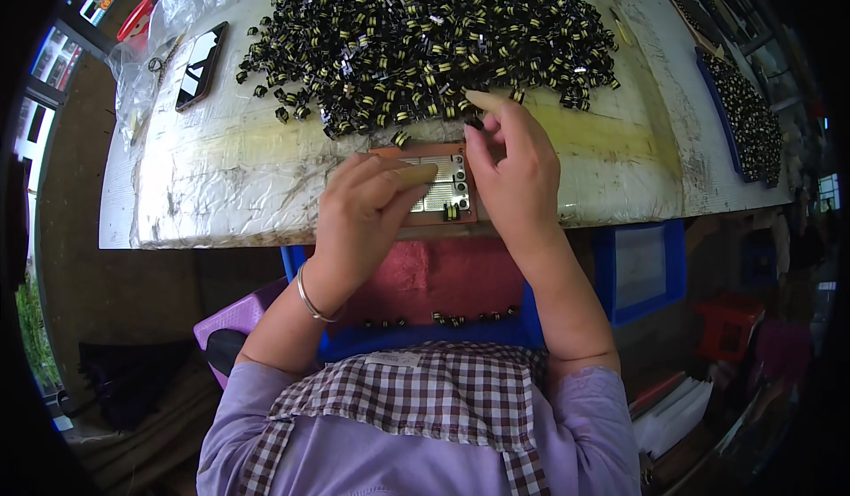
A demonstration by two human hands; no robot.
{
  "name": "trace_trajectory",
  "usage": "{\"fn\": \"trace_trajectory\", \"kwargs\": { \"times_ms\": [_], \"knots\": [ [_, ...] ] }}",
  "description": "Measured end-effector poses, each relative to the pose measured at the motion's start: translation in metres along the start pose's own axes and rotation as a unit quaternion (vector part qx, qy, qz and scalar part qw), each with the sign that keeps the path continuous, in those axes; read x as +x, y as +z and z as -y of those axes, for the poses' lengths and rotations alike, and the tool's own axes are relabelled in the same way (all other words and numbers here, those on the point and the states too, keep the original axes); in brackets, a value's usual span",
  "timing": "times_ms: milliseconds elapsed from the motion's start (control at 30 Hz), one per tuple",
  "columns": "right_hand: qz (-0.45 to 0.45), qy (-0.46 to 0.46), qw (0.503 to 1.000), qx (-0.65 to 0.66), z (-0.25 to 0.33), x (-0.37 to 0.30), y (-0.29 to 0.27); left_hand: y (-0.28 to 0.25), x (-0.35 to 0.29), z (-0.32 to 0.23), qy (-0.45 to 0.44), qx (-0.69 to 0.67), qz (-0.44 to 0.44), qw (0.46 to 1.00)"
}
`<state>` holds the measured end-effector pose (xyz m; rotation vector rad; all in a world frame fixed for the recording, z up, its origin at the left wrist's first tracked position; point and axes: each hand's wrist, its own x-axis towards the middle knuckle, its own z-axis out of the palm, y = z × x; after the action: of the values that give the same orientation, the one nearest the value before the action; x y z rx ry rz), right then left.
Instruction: Picking small electronic components from a pile and placing them into a sorting tray.
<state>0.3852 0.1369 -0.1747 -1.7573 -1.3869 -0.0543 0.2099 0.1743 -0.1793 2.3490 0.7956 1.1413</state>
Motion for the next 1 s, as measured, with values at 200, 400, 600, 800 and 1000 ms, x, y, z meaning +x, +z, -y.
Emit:
{"fn": "trace_trajectory", "kwargs": {
  "times_ms": [200, 400, 600, 800, 1000],
  "knots": [
    [0.096, -0.070, 0.985, 0.122, 0.012, -0.010, -0.010, 0.002, 0.000, -0.002, 0.044, 0.030, -0.027, 0.998],
    [0.107, -0.039, 0.987, 0.116, 0.009, -0.008, -0.012, 0.005, -0.001, -0.004, 0.040, 0.038, -0.051, 0.997],
    [0.128, -0.018, 0.987, 0.095, 0.009, -0.010, -0.012, 0.007, -0.003, -0.004, 0.030, 0.019, -0.060, 0.998],
    [0.151, 0.024, 0.979, 0.132, 0.010, -0.010, -0.015, -0.004, -0.002, 0.002, 0.009, -0.125, -0.006, 0.992],
    [0.206, -0.085, 0.965, 0.138, 0.013, -0.005, -0.014, -0.010, 0.015, 0.009, -0.077, 0.012, -0.044, 0.996]
  ]
}}
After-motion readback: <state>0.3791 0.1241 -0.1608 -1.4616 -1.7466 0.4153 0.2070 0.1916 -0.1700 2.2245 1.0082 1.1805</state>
